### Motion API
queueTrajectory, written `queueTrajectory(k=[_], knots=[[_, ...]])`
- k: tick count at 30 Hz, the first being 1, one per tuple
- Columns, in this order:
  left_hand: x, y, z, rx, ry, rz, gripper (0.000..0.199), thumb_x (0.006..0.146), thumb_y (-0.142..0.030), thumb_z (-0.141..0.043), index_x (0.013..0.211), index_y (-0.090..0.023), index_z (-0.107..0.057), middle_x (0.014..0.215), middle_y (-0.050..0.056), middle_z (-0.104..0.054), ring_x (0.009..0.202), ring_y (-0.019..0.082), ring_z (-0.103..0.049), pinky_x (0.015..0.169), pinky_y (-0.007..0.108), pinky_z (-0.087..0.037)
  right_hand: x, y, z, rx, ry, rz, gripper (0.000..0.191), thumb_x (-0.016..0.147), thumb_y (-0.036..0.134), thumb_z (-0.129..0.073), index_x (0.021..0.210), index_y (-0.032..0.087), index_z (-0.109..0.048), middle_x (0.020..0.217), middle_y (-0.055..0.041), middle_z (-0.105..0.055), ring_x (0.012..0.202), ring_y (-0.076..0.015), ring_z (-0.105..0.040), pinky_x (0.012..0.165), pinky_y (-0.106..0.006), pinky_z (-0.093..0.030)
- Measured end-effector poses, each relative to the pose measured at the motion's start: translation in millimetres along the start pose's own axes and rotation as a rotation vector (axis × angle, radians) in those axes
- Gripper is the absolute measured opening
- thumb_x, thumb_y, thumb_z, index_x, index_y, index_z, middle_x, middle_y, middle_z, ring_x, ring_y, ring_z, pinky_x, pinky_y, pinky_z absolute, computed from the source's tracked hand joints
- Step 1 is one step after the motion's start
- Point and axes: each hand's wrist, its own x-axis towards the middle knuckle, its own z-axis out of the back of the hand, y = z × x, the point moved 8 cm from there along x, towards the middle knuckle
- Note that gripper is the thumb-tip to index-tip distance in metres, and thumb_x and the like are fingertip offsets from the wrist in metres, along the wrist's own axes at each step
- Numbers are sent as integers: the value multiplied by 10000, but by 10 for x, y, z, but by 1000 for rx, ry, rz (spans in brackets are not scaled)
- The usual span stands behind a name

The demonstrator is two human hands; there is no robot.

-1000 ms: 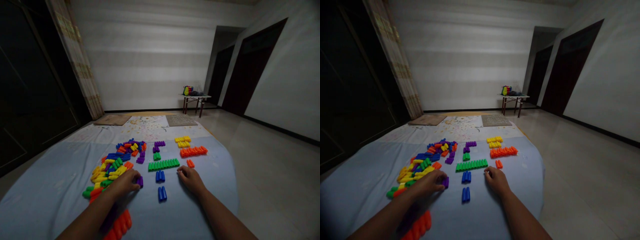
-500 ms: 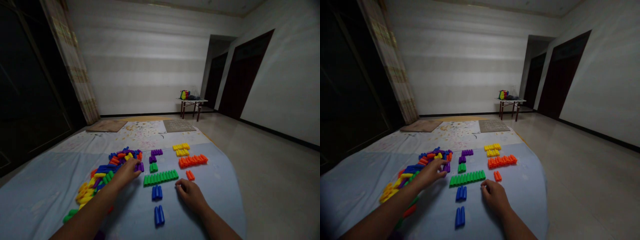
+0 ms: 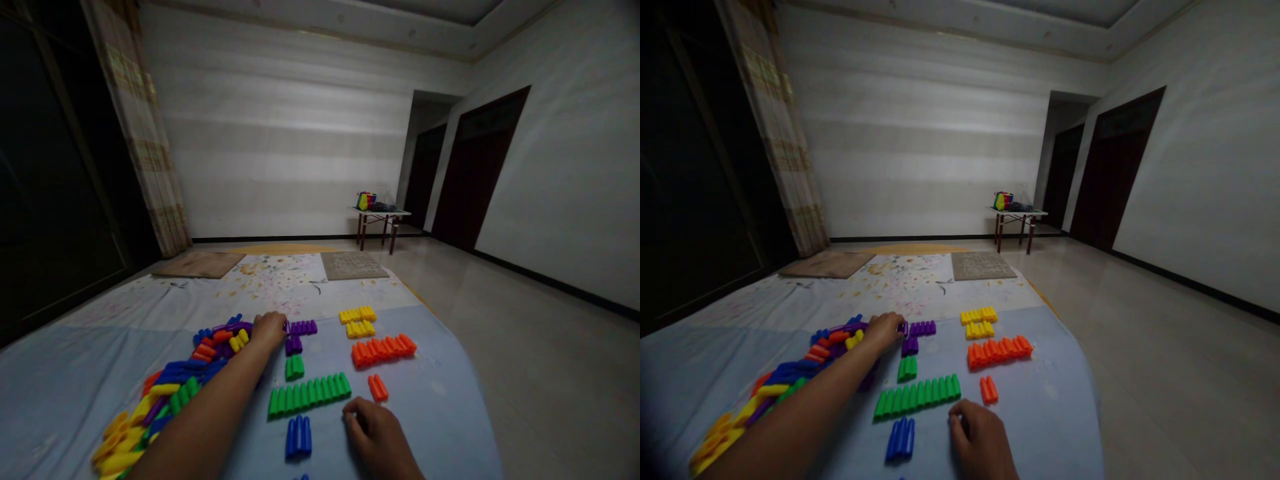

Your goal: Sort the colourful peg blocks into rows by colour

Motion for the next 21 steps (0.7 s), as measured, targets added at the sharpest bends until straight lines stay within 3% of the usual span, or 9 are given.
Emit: queueTrajectory(k=[8, 12, 17, 21], knots=[[158, 33, -221, -36, 6, 9, 276, 651, -261, -577, 913, -263, -664, 1027, 82, -665, 1062, 291, -508, 887, 462, -307, 14, -7, 9, 30, -1, -12, 208, 821, 290, -427, 813, 229, -626, 728, 1, -663, 684, -134, -594, 639, -213, -375], [112, 127, -141, -92, -58, 33, 330, 704, -318, -547, 1014, -249, -634, 1108, 89, -636, 1114, 282, -487, 927, 457, -294, 3, -22, 2, 28, 12, -19, 215, 825, 304, -421, 817, 235, -624, 749, 1, -669, 713, -144, -599, 646, -220, -378], [-199, 393, 66, -153, -134, 37, 352, 819, -366, -397, 1065, -223, -605, 1160, 82, -609, 1123, 249, -493, 953, 438, -306, -11, -12, 13, 47, 22, -17, 234, 831, 334, -411, 829, 233, -622, 731, 0, -660, 691, -148, -598, 633, -234, -378], [-592, 513, 48, -170, -126, -18, 312, 818, -344, -413, 1004, -222, -632, 1096, 74, -640, 1068, 233, -531, 931, 399, -346, -10, -16, 16, 39, 32, -20, 249, 828, 349, -405, 837, 237, -627, 733, -4, -666, 693, -157, -602, 635, -246, -382]])
